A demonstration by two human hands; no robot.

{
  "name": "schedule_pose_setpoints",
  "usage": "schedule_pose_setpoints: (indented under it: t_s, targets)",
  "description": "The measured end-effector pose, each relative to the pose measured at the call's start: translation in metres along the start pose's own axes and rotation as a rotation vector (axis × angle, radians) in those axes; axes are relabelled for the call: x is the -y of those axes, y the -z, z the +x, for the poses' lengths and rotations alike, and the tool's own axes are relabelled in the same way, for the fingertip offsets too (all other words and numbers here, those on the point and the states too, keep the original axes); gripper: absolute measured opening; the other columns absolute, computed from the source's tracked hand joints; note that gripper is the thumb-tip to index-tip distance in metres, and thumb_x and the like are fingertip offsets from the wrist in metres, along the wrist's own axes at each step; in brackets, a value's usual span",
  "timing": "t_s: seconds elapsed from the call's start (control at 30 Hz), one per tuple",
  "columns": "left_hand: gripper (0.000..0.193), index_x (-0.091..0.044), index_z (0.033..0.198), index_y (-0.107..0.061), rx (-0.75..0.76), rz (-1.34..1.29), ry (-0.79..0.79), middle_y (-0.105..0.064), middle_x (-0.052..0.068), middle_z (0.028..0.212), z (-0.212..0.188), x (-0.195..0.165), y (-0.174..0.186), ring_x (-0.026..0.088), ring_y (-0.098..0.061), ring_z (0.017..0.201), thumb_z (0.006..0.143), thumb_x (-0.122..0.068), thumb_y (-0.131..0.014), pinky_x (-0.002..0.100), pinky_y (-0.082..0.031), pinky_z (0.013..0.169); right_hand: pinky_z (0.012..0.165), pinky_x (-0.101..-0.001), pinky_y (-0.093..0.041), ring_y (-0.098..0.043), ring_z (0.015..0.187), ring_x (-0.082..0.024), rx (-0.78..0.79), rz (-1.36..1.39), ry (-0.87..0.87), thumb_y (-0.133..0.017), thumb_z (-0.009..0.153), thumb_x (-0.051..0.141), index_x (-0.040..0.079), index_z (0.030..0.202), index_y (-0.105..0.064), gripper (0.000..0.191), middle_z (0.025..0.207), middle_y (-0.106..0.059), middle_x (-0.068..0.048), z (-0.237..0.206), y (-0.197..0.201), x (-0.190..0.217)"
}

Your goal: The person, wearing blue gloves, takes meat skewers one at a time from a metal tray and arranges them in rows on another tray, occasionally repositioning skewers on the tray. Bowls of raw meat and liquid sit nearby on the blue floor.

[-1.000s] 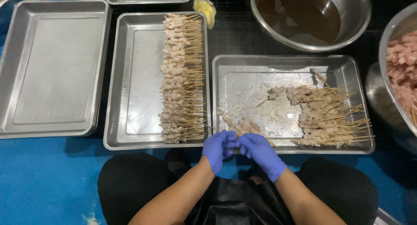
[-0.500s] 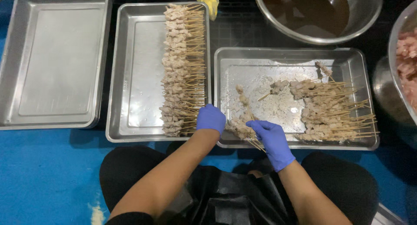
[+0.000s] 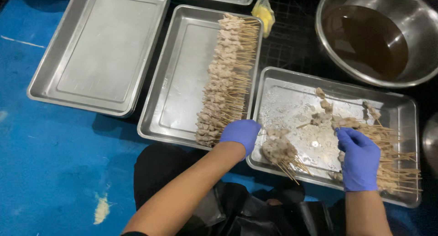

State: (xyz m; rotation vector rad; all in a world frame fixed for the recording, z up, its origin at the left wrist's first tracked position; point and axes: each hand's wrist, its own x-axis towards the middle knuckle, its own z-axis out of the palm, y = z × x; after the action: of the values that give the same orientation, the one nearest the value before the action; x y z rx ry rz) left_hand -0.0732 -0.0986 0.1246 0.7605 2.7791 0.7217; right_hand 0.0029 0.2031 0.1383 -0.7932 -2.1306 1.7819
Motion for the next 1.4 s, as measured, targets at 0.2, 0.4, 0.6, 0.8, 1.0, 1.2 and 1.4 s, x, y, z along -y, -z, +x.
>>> schedule_pose_setpoints:
  t_s: [0.2, 0.4, 0.6, 0.8, 1.0, 1.2, 1.4]
  targets:
    - [0.020, -0.001, 0.107, -0.075, -0.428, -1.405, 0.230, -0.078, 0.007, 0.103, -0.010, 0.077, 0.065, 0.013, -0.069, 0.087, 0.092, -0.016, -0.072, 0.026, -0.055, 0.077, 0.073, -0.0230, -0.047, -0.058, 0.080, -0.007, 0.290, -0.139, 0.108, -0.075, 0.093, 0.012, 0.001, 0.106, -0.076, 0.018, 0.089, -0.069, 0.001, 0.035, -0.107, -0.008]
    - [0.025, -0.008, 0.118, -0.073, -0.713, -1.860, 0.494, -0.076, 0.001, 0.103, -0.008, 0.123, 0.093, 0.005, -0.059, 0.073, 0.095, -0.019, -0.071, 0.019, -0.043, 0.061, 0.080, -0.0289, -0.052, -0.066, 0.086, -0.016, 0.429, -0.361, 0.374, -0.075, 0.091, 0.015, 0.005, 0.099, -0.076, 0.014, 0.094, -0.069, -0.005, 0.039, -0.242, 0.002]
    - [0.028, -0.009, 0.120, -0.073, -0.746, -1.912, 0.513, -0.075, -0.001, 0.103, 0.001, 0.130, 0.094, 0.004, -0.058, 0.073, 0.094, -0.020, -0.070, 0.018, -0.042, 0.060, 0.078, -0.0359, -0.053, -0.066, 0.085, -0.023, 0.469, -0.649, 0.580, -0.074, 0.090, 0.021, 0.009, 0.096, -0.077, 0.014, 0.090, -0.067, -0.007, 0.044, -0.275, 0.001]
    - [0.026, -0.007, 0.115, -0.075, -0.695, -1.878, 0.588, -0.073, -0.003, 0.095, 0.012, 0.121, 0.087, 0.004, -0.056, 0.072, 0.094, -0.023, -0.074, 0.019, -0.039, 0.059, 0.076, -0.0373, -0.053, -0.065, 0.083, -0.024, 0.476, -0.806, 0.644, -0.075, 0.087, 0.025, 0.013, 0.099, -0.080, 0.017, 0.090, -0.068, -0.007, 0.039, -0.278, 0.013]
    - [0.027, -0.006, 0.116, -0.077, -0.576, -1.867, 0.522, -0.073, -0.002, 0.098, 0.021, 0.084, 0.040, 0.005, -0.059, 0.081, 0.093, -0.019, -0.073, 0.021, -0.046, 0.071, 0.077, -0.0278, -0.057, -0.069, 0.082, -0.013, 0.614, -0.234, 0.154, -0.069, 0.096, 0.025, 0.005, 0.115, -0.076, 0.028, 0.097, -0.075, -0.006, 0.025, -0.258, 0.048]
    - [0.024, 0.003, 0.113, -0.073, -0.460, -2.050, 0.425, -0.074, 0.005, 0.100, 0.030, 0.058, -0.016, 0.014, -0.066, 0.090, 0.093, -0.011, -0.069, 0.028, -0.053, 0.084, 0.077, -0.0257, -0.056, -0.070, 0.082, -0.010, 0.732, -0.212, 0.027, -0.071, 0.087, 0.011, 0.000, 0.115, -0.075, 0.030, 0.095, -0.077, -0.003, 0.015, -0.232, 0.072]
    - [0.034, -0.007, 0.129, -0.064, -0.501, -1.834, 0.482, -0.069, -0.001, 0.105, 0.035, 0.035, -0.039, 0.009, -0.061, 0.097, 0.095, -0.009, -0.067, 0.023, -0.050, 0.087, 0.073, -0.0244, -0.050, -0.063, 0.079, -0.009, 0.596, -0.502, 0.377, -0.067, 0.097, 0.008, -0.002, 0.104, -0.074, 0.015, 0.085, -0.071, -0.004, 0.063, -0.252, 0.067]
